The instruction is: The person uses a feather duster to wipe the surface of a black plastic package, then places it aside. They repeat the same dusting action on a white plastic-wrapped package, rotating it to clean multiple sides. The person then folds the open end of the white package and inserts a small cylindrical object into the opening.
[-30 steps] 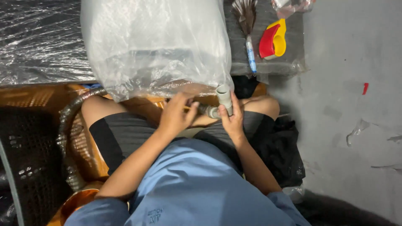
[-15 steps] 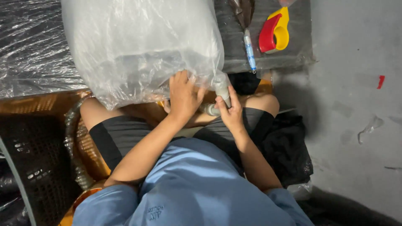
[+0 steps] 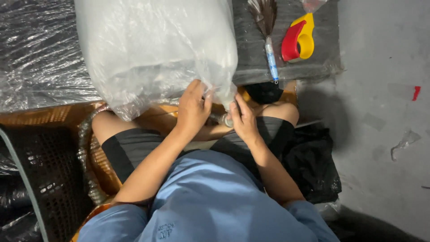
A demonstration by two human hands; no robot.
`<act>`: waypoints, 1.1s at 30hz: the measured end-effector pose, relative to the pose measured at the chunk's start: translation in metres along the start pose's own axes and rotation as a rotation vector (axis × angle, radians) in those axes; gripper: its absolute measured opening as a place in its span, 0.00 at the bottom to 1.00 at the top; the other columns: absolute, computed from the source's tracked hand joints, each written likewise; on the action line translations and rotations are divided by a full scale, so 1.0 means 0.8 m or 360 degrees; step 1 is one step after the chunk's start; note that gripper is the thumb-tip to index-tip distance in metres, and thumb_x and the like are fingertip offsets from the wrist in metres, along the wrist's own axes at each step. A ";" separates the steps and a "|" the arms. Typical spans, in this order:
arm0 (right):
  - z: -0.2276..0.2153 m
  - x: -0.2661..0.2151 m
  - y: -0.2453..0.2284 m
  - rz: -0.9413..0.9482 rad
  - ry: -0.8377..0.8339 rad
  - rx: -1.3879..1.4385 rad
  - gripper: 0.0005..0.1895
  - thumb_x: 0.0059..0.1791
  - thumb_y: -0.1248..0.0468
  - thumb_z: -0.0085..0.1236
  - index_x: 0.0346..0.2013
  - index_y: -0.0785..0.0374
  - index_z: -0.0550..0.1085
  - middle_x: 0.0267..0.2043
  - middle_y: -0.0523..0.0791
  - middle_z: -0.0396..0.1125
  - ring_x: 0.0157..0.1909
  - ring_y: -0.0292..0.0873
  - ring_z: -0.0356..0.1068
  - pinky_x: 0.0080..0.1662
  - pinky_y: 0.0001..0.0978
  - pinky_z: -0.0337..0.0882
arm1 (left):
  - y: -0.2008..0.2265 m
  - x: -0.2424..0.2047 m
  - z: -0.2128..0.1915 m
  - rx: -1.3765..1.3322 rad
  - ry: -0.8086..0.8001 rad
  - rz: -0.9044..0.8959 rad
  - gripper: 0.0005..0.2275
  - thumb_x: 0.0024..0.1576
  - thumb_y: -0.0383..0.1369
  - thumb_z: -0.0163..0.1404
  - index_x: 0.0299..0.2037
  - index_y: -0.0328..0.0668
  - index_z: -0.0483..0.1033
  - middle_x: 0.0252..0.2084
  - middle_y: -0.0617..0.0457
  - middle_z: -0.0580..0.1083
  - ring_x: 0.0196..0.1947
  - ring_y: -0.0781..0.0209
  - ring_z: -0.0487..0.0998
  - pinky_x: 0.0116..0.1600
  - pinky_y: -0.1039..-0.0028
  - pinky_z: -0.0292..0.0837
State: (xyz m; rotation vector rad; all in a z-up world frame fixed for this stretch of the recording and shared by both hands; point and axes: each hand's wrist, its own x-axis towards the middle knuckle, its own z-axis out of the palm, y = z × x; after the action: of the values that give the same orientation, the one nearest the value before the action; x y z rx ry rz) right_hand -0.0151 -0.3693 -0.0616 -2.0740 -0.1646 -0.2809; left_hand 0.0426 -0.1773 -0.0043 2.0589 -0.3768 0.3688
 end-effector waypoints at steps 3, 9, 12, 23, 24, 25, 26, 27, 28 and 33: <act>-0.001 0.008 -0.014 -0.0045 0.0075 -0.0016 0.22 0.58 0.61 0.49 0.64 0.70 0.69 0.20 0.44 0.73 0.30 0.46 0.77 0.41 0.38 0.76 | -0.004 -0.004 -0.005 0.0128 -0.0059 0.0071 0.03 0.58 0.27 0.53 0.38 0.37 0.73 0.35 0.47 0.71 0.38 0.41 0.78 0.42 0.61 0.76; 0.007 0.019 -0.030 -0.0003 -0.0025 -0.0055 0.21 0.57 0.60 0.52 0.63 0.67 0.70 0.19 0.44 0.73 0.28 0.46 0.77 0.39 0.38 0.76 | -0.007 -0.006 -0.008 0.0166 -0.0051 0.0118 0.04 0.57 0.26 0.54 0.38 0.38 0.73 0.38 0.48 0.71 0.40 0.43 0.78 0.42 0.64 0.76; 0.010 0.016 -0.026 0.0061 -0.0017 -0.0059 0.22 0.57 0.60 0.52 0.64 0.67 0.69 0.19 0.43 0.73 0.27 0.44 0.77 0.37 0.37 0.76 | -0.012 -0.008 -0.007 0.0264 -0.0009 0.0167 0.02 0.58 0.25 0.53 0.37 0.37 0.74 0.38 0.48 0.72 0.40 0.45 0.78 0.42 0.67 0.76; -0.011 0.017 -0.015 0.0155 0.0219 0.0134 0.14 0.59 0.64 0.44 0.56 0.67 0.71 0.33 0.51 0.77 0.30 0.43 0.79 0.38 0.35 0.80 | 0.004 -0.016 -0.011 0.0224 -0.0049 -0.0090 0.13 0.55 0.38 0.60 0.42 0.41 0.73 0.31 0.49 0.71 0.31 0.44 0.79 0.35 0.62 0.75; -0.014 0.015 -0.016 0.0154 0.0218 0.0131 0.14 0.59 0.64 0.44 0.56 0.67 0.71 0.33 0.51 0.77 0.30 0.43 0.79 0.38 0.35 0.80 | 0.007 -0.015 -0.009 0.0222 -0.0047 -0.0090 0.13 0.55 0.38 0.60 0.42 0.41 0.73 0.31 0.49 0.71 0.31 0.44 0.79 0.35 0.62 0.75; -0.017 0.013 -0.016 0.0165 0.0177 0.0188 0.15 0.59 0.63 0.46 0.59 0.67 0.70 0.37 0.52 0.76 0.36 0.43 0.78 0.43 0.39 0.79 | 0.010 -0.015 -0.008 0.0179 -0.0048 -0.0090 0.13 0.54 0.38 0.61 0.42 0.42 0.73 0.30 0.50 0.70 0.31 0.44 0.79 0.35 0.62 0.75; -0.019 0.012 -0.017 0.0176 0.0135 0.0245 0.18 0.59 0.63 0.48 0.61 0.67 0.69 0.42 0.53 0.75 0.42 0.44 0.76 0.49 0.44 0.77 | 0.012 -0.014 -0.007 0.0136 -0.0048 -0.0089 0.14 0.54 0.39 0.61 0.42 0.42 0.73 0.30 0.50 0.70 0.30 0.44 0.79 0.35 0.61 0.75; -0.028 0.012 -0.016 0.0177 0.0128 0.0245 0.18 0.59 0.63 0.48 0.61 0.67 0.69 0.42 0.53 0.75 0.42 0.44 0.76 0.49 0.44 0.77 | 0.011 -0.013 -0.004 0.0137 -0.0045 -0.0096 0.14 0.54 0.39 0.61 0.42 0.42 0.73 0.30 0.50 0.70 0.30 0.44 0.79 0.35 0.61 0.75; -0.037 0.013 -0.016 0.0231 -0.0123 0.0217 0.26 0.53 0.61 0.58 0.63 0.68 0.68 0.50 0.56 0.72 0.52 0.49 0.72 0.56 0.50 0.71 | 0.011 -0.011 -0.001 0.0156 -0.0029 -0.0090 0.13 0.54 0.38 0.61 0.42 0.42 0.74 0.30 0.51 0.70 0.30 0.45 0.79 0.34 0.61 0.75; -0.047 0.017 -0.024 0.0235 -0.0460 0.0060 0.33 0.43 0.61 0.74 0.59 0.68 0.72 0.51 0.56 0.74 0.54 0.57 0.74 0.55 0.51 0.70 | 0.002 -0.007 0.014 0.0105 -0.0013 -0.0092 0.07 0.55 0.33 0.59 0.40 0.46 0.75 0.29 0.54 0.68 0.29 0.48 0.77 0.34 0.63 0.75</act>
State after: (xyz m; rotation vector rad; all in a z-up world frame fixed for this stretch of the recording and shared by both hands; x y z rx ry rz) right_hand -0.0112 -0.3925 -0.0240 -2.0686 -0.1878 0.1127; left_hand 0.0379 -0.1876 -0.0106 2.1317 -0.3131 0.3423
